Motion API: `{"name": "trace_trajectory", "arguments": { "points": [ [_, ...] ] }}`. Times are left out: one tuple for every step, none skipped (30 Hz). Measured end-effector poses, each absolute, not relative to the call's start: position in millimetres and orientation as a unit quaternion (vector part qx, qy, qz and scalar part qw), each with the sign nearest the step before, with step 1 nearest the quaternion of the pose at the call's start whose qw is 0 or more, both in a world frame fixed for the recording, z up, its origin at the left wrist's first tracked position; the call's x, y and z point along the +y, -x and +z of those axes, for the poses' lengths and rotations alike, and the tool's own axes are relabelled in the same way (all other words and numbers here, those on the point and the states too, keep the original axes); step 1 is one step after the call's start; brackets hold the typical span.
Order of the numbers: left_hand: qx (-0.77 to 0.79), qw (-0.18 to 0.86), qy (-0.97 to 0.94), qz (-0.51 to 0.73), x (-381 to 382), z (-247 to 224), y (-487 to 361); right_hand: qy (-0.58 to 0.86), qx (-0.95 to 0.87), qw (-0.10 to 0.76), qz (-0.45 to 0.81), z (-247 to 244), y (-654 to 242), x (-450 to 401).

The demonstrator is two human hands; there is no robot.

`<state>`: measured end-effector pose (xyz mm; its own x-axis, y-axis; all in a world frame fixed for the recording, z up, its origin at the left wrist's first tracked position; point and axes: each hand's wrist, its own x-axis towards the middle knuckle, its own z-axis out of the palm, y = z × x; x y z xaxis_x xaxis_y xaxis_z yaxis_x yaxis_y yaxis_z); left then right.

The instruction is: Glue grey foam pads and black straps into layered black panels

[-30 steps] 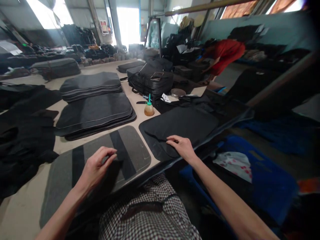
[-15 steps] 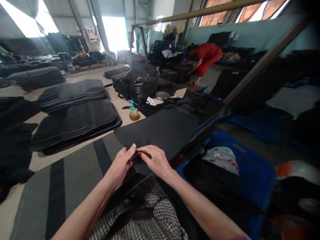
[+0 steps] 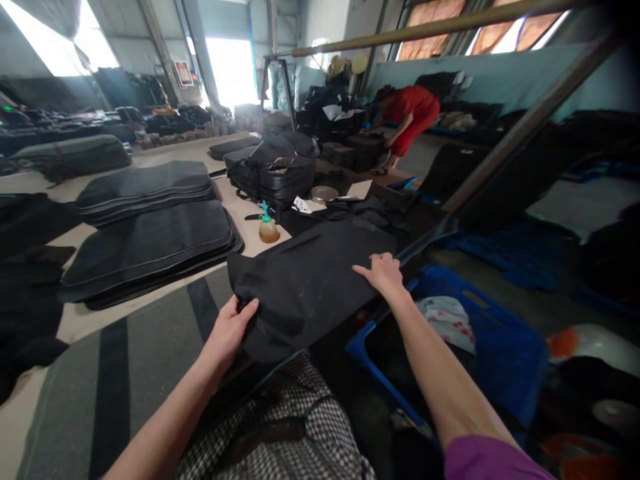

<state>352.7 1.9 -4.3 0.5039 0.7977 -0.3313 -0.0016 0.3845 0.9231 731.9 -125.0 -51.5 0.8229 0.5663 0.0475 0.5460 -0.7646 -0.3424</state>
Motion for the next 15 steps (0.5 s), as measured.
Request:
{"name": "trace_trajectory", "arguments": {
  "points": [
    [0.416,0.721,-0.484,0.270,3,-4,-351,0.938,-0.298,0.175,0.036,-53,-734,-125],
    [0.420,0.721,-0.486,0.261,4,-4,-349,0.936,-0.299,0.179,0.045,-54,-736,-125],
    [0.423,0.721,-0.488,0.251,5,-3,-347,0.935,-0.298,0.185,0.055,-54,-737,-124],
    [0.425,0.720,-0.492,0.241,7,-3,-344,0.933,-0.295,0.194,0.065,-54,-739,-124],
    [0.424,0.720,-0.498,0.233,8,-3,-341,0.932,-0.290,0.205,0.075,-53,-740,-123],
    [0.420,0.719,-0.507,0.225,10,-3,-338,0.930,-0.285,0.218,0.084,-51,-742,-123],
    [0.413,0.717,-0.517,0.219,12,-3,-335,0.927,-0.280,0.232,0.092,-49,-742,-123],
    [0.406,0.714,-0.528,0.214,14,-4,-332,0.923,-0.277,0.250,0.097,-47,-742,-124],
    [0.401,0.709,-0.540,0.212,15,-4,-329,0.917,-0.277,0.270,0.099,-45,-742,-125],
    [0.396,0.702,-0.553,0.210,17,-5,-326,0.910,-0.278,0.293,0.097,-42,-740,-127],
    [0.393,0.694,-0.566,0.210,18,-6,-323,0.901,-0.281,0.319,0.093,-40,-737,-130],
    [0.390,0.683,-0.580,0.211,19,-6,-321,0.890,-0.285,0.346,0.087,-37,-733,-132],
    [0.390,0.671,-0.593,0.216,20,-5,-318,0.877,-0.291,0.374,0.083,-33,-729,-135],
    [0.389,0.657,-0.607,0.222,21,-3,-314,0.862,-0.298,0.402,0.081,-29,-725,-137],
    [0.390,0.639,-0.622,0.230,21,0,-310,0.846,-0.305,0.430,0.081,-24,-720,-138]
  ]
}}
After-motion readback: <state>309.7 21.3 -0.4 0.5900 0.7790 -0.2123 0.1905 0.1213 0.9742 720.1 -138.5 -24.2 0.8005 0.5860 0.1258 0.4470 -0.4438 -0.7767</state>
